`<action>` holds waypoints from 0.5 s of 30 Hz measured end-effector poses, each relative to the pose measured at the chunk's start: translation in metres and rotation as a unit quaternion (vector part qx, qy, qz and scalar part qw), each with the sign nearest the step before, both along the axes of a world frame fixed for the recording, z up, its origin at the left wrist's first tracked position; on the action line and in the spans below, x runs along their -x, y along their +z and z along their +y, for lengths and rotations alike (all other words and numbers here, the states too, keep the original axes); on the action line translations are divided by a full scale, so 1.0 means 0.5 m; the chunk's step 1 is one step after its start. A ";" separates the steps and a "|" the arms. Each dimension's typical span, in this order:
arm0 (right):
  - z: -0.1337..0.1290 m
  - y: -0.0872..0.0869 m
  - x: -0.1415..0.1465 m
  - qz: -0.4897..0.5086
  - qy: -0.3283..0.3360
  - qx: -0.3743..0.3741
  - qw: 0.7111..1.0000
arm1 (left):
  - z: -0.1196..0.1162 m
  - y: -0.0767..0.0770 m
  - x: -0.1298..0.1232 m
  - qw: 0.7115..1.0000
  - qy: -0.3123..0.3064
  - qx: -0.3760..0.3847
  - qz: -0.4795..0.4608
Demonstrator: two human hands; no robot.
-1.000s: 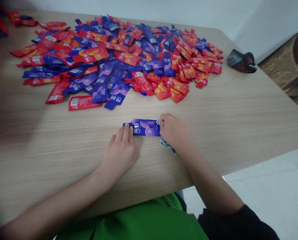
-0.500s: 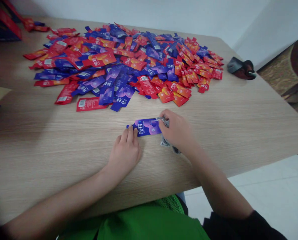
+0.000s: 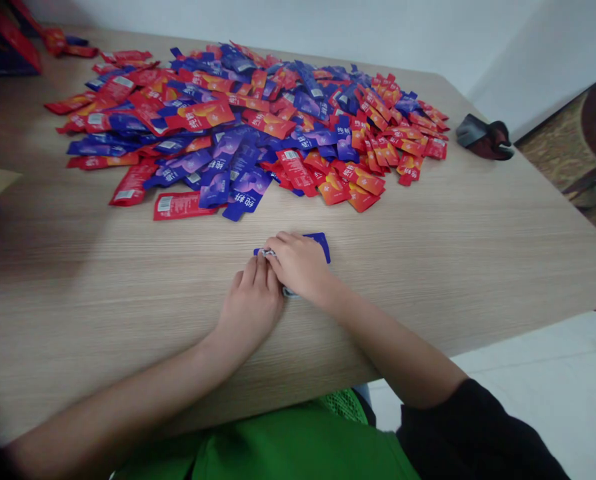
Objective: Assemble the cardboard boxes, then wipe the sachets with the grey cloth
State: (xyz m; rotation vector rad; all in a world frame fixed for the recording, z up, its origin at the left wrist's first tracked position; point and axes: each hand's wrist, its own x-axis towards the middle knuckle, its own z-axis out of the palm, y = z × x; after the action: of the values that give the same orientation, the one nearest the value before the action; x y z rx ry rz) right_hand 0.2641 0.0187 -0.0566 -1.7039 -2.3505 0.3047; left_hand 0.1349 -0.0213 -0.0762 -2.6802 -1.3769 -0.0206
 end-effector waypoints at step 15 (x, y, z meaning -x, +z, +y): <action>-0.020 0.000 -0.057 -0.041 -0.124 -0.023 0.991 | -0.002 0.018 -0.009 0.999 0.021 0.025 0.016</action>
State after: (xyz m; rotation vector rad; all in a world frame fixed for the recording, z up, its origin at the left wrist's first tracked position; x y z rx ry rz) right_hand 0.2926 0.0086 -0.0568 -1.9946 -2.1472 0.1390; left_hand 0.1396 -0.0220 -0.0672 -2.6783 -1.4436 0.0620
